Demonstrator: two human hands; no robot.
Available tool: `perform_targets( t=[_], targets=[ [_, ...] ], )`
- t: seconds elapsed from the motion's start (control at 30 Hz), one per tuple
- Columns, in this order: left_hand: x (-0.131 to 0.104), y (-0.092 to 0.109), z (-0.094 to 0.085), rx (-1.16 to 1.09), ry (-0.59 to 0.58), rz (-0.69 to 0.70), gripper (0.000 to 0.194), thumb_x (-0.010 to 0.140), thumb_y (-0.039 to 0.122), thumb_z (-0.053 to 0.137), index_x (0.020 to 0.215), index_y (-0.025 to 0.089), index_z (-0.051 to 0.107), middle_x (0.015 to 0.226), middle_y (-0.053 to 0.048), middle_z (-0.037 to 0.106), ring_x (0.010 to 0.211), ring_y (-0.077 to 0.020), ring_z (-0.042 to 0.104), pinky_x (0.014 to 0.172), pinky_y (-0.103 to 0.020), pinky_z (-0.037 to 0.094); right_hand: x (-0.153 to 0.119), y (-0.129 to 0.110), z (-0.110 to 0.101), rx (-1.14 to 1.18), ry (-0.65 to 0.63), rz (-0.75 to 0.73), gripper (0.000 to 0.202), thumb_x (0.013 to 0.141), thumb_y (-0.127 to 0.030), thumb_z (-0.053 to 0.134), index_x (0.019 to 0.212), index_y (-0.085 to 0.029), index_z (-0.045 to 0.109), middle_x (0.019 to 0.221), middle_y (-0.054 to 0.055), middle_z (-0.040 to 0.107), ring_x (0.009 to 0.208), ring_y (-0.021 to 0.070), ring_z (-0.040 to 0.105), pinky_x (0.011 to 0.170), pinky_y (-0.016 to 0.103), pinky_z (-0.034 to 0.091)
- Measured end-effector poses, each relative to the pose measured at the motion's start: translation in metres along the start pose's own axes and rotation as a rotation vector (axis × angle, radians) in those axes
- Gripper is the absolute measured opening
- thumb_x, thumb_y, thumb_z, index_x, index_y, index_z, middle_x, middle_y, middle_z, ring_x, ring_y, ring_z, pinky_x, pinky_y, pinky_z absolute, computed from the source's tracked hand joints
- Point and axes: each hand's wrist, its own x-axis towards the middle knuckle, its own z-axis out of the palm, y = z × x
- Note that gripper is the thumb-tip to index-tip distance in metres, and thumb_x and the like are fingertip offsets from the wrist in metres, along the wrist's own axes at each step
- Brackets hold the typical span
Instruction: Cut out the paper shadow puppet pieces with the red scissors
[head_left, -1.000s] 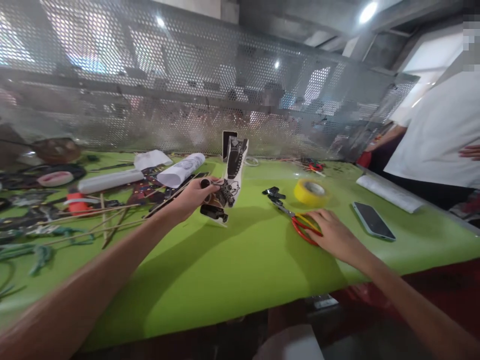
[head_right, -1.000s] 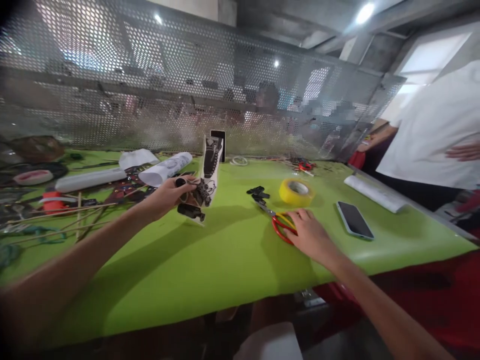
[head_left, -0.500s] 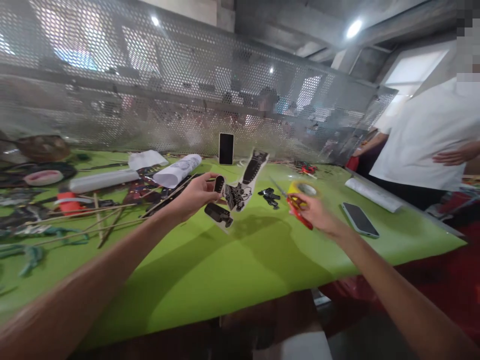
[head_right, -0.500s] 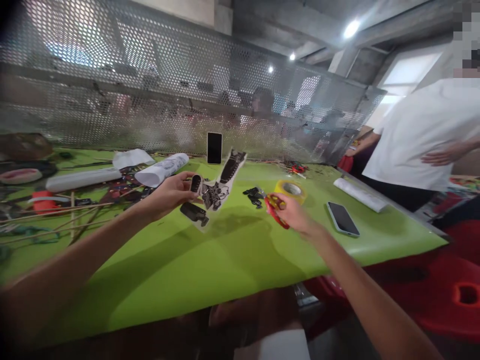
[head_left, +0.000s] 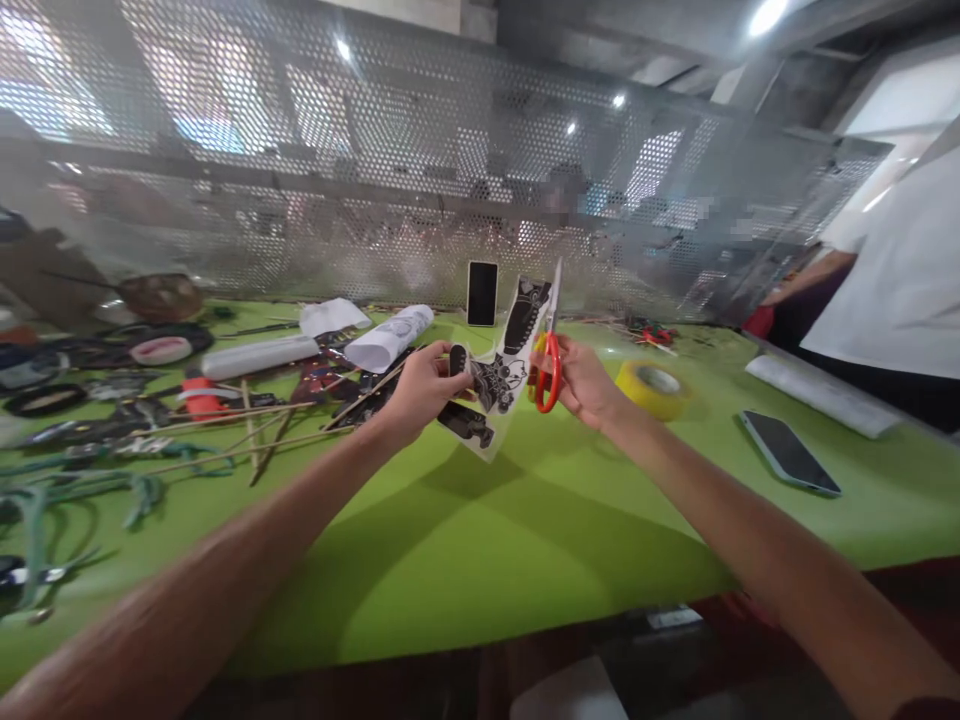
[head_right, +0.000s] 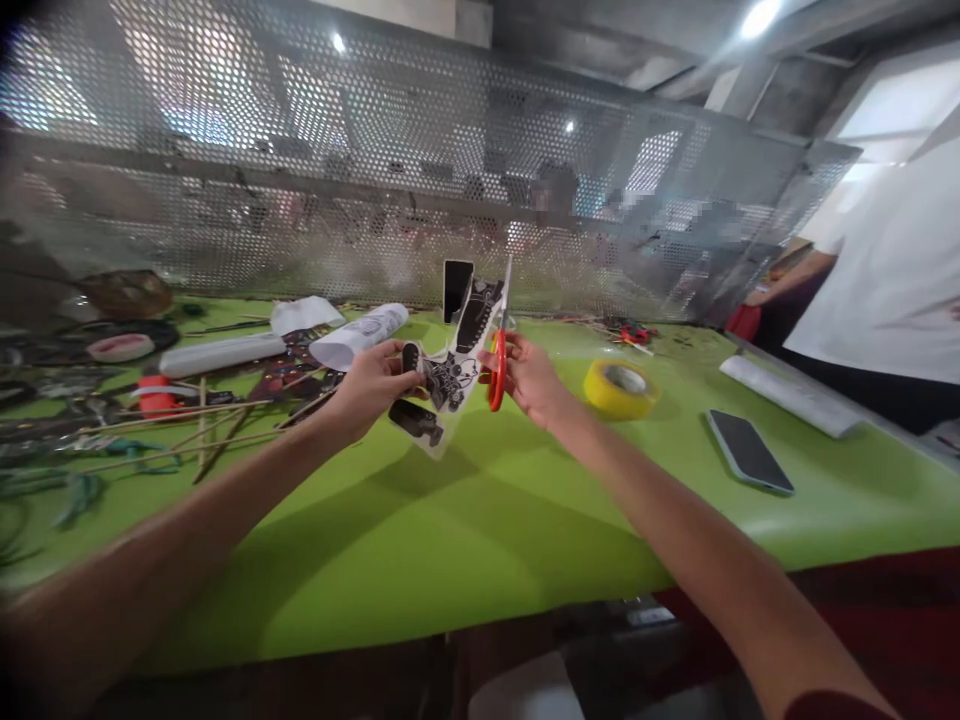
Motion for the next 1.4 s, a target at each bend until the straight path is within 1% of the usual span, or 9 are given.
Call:
perform_targets(
  t=[0.13,0.4,0.53,0.63,0.73,0.9,1.1,1.27,1.4],
  targets=[
    [-0.003,-0.004,0.006,0.028,-0.042,-0.004,0.038,0.108,0.037,0.075,0.139,0.017,0.07,0.134,-0.012,0.074,0.111,-0.0259,0.076,0.094,-0.046,0.068,-0.009,0.012,0.006,0.032,0.035,-0.015,0.065,0.054,-0.025,0.108,0.095,-0.026,0.057,0.084,-0.009,0.055,0.068,0.0077,0.058,0.067,0.024,0.065],
    [-0.009,-0.008,0.006,0.078,-0.199,-0.046,0.034,0.108,0.038,0.075,0.134,0.016,0.071,0.129,-0.011,0.075,0.106,-0.0241,0.076,0.091,-0.044,0.068,-0.033,0.013,0.004,-0.009,-0.031,-0.016,0.057,0.061,-0.02,0.102,0.102,-0.025,0.063,0.081,-0.01,0.054,0.065,0.0079,0.05,0.063,0.024,0.058],
    [-0.013,-0.007,0.005,0.141,-0.229,-0.085,0.028,0.108,0.037,0.075,0.123,0.015,0.073,0.113,-0.007,0.076,0.09,-0.0188,0.075,0.078,-0.035,0.067,-0.037,0.01,0.007,-0.03,-0.072,-0.027,0.055,0.062,-0.018,0.101,0.102,-0.025,0.066,0.085,-0.007,0.059,0.069,0.0094,0.052,0.059,0.024,0.054],
    [-0.018,-0.002,0.004,0.179,-0.23,-0.09,0.023,0.108,0.036,0.076,0.111,0.014,0.073,0.095,-0.002,0.073,0.072,-0.0129,0.068,0.064,-0.027,0.061,-0.04,0.009,0.009,-0.052,-0.094,-0.033,0.053,0.062,-0.017,0.101,0.102,-0.025,0.066,0.081,-0.008,0.057,0.069,0.0106,0.052,0.054,0.024,0.048],
    [-0.023,0.007,0.005,0.203,-0.227,-0.077,0.021,0.105,0.033,0.08,0.101,0.013,0.073,0.082,0.002,0.07,0.062,-0.0097,0.062,0.056,-0.022,0.055,-0.041,0.009,0.01,-0.042,-0.047,-0.015,0.058,0.06,-0.019,0.102,0.104,-0.025,0.064,0.079,-0.009,0.053,0.067,0.0101,0.05,0.052,0.023,0.045],
    [-0.023,0.015,0.002,0.218,-0.225,-0.052,0.014,0.101,0.023,0.084,0.102,0.013,0.075,0.085,0.001,0.074,0.068,-0.0119,0.069,0.065,-0.026,0.062,-0.037,0.007,0.008,-0.016,0.005,-0.003,0.068,0.057,-0.021,0.104,0.109,-0.024,0.061,0.08,-0.009,0.048,0.066,0.0086,0.048,0.054,0.023,0.047],
    [-0.02,0.005,0.0,0.209,-0.224,-0.049,0.015,0.104,0.026,0.081,0.11,0.013,0.076,0.092,-0.001,0.077,0.076,-0.0149,0.075,0.074,-0.032,0.067,-0.037,0.004,0.007,-0.05,-0.009,-0.002,0.064,0.06,-0.026,0.104,0.108,-0.025,0.061,0.084,-0.008,0.049,0.065,0.0089,0.048,0.047,0.023,0.04],
    [-0.02,0.0,0.002,0.173,-0.215,-0.024,0.015,0.101,0.024,0.085,0.1,0.013,0.076,0.082,0.002,0.076,0.067,-0.013,0.073,0.069,-0.029,0.066,-0.04,0.006,0.011,-0.06,-0.027,-0.007,0.059,0.061,-0.026,0.102,0.107,-0.026,0.064,0.083,-0.007,0.049,0.067,0.0094,0.049,0.047,0.023,0.037],
    [-0.022,0.001,0.005,0.136,-0.18,0.003,0.029,0.083,0.029,0.099,0.086,0.014,0.074,0.07,0.001,0.077,0.055,-0.0129,0.07,0.056,-0.025,0.059,-0.042,0.006,0.013,-0.039,-0.04,-0.012,0.057,0.06,-0.022,0.102,0.104,-0.026,0.067,0.084,-0.008,0.05,0.066,0.008,0.049,0.049,0.022,0.04]
  ],
)
